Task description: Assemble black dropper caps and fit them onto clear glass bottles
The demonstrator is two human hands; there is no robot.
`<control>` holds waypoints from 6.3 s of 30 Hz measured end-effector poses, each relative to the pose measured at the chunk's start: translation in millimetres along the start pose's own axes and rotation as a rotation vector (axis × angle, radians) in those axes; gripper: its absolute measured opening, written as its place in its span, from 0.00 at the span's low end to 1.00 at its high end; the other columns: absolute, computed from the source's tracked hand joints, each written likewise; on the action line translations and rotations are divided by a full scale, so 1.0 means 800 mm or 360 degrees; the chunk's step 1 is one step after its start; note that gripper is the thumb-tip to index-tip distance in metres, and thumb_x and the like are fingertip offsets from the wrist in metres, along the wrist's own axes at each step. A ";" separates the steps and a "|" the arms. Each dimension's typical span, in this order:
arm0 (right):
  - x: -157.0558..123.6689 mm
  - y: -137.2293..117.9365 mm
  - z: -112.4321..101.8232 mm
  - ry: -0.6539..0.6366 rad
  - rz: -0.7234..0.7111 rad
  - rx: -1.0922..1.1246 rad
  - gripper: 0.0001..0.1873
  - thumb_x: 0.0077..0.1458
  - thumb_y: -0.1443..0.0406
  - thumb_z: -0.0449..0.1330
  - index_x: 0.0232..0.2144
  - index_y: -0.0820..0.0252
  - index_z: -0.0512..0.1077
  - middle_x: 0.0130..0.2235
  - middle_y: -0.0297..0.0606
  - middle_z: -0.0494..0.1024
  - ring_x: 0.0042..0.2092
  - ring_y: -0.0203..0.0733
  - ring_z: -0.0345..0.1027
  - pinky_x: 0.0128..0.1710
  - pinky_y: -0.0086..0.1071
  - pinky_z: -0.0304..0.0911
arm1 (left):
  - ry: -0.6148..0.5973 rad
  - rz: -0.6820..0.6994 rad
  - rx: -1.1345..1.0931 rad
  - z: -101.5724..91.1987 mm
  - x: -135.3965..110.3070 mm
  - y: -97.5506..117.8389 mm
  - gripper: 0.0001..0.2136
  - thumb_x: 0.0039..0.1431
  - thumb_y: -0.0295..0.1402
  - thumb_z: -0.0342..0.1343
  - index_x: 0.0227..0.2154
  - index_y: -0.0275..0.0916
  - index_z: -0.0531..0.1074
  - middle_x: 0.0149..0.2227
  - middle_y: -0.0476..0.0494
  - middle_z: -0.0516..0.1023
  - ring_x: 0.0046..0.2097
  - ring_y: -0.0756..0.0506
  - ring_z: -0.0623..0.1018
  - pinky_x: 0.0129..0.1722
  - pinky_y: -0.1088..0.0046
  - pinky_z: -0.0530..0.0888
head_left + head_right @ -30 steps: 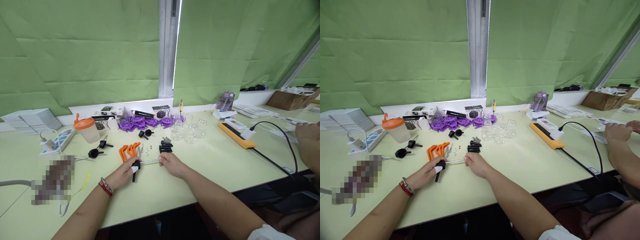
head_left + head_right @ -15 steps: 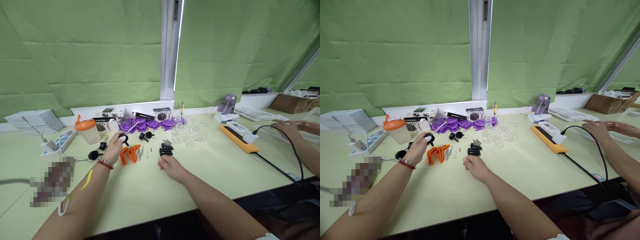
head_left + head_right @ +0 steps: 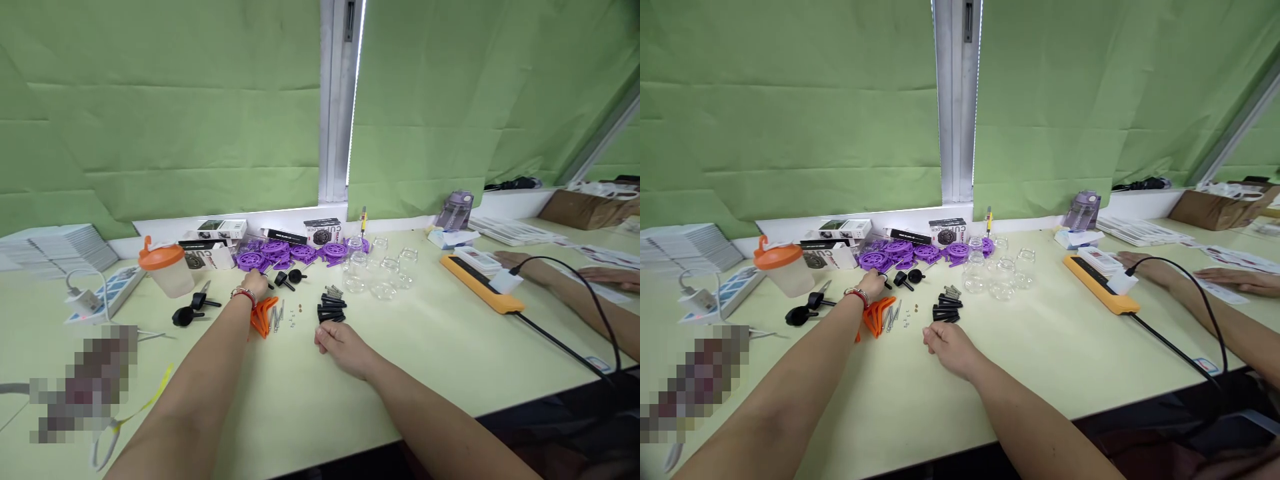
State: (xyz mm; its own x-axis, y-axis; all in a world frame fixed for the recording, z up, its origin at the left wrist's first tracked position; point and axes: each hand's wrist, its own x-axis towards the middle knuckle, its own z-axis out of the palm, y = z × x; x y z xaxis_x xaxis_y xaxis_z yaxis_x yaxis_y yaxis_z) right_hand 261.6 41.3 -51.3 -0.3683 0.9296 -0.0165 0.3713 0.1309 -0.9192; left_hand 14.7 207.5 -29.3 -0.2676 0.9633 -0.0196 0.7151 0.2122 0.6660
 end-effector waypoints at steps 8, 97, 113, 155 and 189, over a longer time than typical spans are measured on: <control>-0.002 -0.005 -0.002 -0.0015 0.0004 -0.0040 0.21 0.63 0.53 0.46 0.29 0.60 0.69 0.29 0.36 0.73 0.32 0.37 0.63 0.33 0.29 0.57 | 0.0077 -0.0028 0.0301 0.002 0.000 0.008 0.16 0.59 0.38 0.54 0.45 0.33 0.71 0.46 0.31 0.75 0.46 0.37 0.75 0.44 0.60 0.71; 0.001 -0.003 0.018 0.0197 0.0167 0.0608 0.07 0.45 0.68 0.62 0.30 0.64 0.70 0.22 0.29 0.68 0.22 0.29 0.58 0.22 0.26 0.53 | -0.0867 0.0962 0.0080 -0.053 -0.213 -0.050 0.09 0.49 0.37 0.56 0.30 0.37 0.72 0.30 0.47 0.70 0.32 0.47 0.69 0.33 0.72 0.66; 0.002 -0.003 0.018 0.0223 0.0108 0.0561 0.06 0.43 0.67 0.64 0.27 0.63 0.71 0.22 0.29 0.68 0.23 0.30 0.55 0.25 0.28 0.53 | -0.0898 0.1026 0.0041 -0.052 -0.214 -0.046 0.08 0.50 0.34 0.56 0.32 0.36 0.72 0.30 0.48 0.69 0.31 0.48 0.67 0.32 0.73 0.65; -0.001 -0.004 0.017 0.0104 -0.0005 -0.0021 0.13 0.55 0.60 0.54 0.22 0.60 0.65 0.20 0.28 0.60 0.23 0.31 0.49 0.24 0.28 0.48 | -0.0956 0.1035 -0.0029 -0.051 -0.213 -0.047 0.08 0.52 0.35 0.55 0.33 0.35 0.72 0.31 0.47 0.70 0.33 0.48 0.68 0.34 0.72 0.66; 0.000 -0.008 0.013 0.0230 -0.0058 0.0195 0.12 0.55 0.59 0.56 0.24 0.60 0.66 0.24 0.30 0.64 0.27 0.34 0.53 0.29 0.29 0.52 | -0.0787 0.0750 -0.0196 -0.047 -0.211 -0.048 0.18 0.50 0.48 0.59 0.34 0.38 0.68 0.27 0.52 0.63 0.29 0.50 0.63 0.29 0.75 0.63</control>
State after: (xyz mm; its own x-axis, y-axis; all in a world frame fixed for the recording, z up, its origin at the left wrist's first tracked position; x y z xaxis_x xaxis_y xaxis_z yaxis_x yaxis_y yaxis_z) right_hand 250.2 37.0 -49.6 -0.2500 0.9660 0.0666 0.2500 0.1308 -0.9594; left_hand 7.8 30.9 -23.7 0.4000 0.9162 -0.0256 0.5965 -0.2390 0.7662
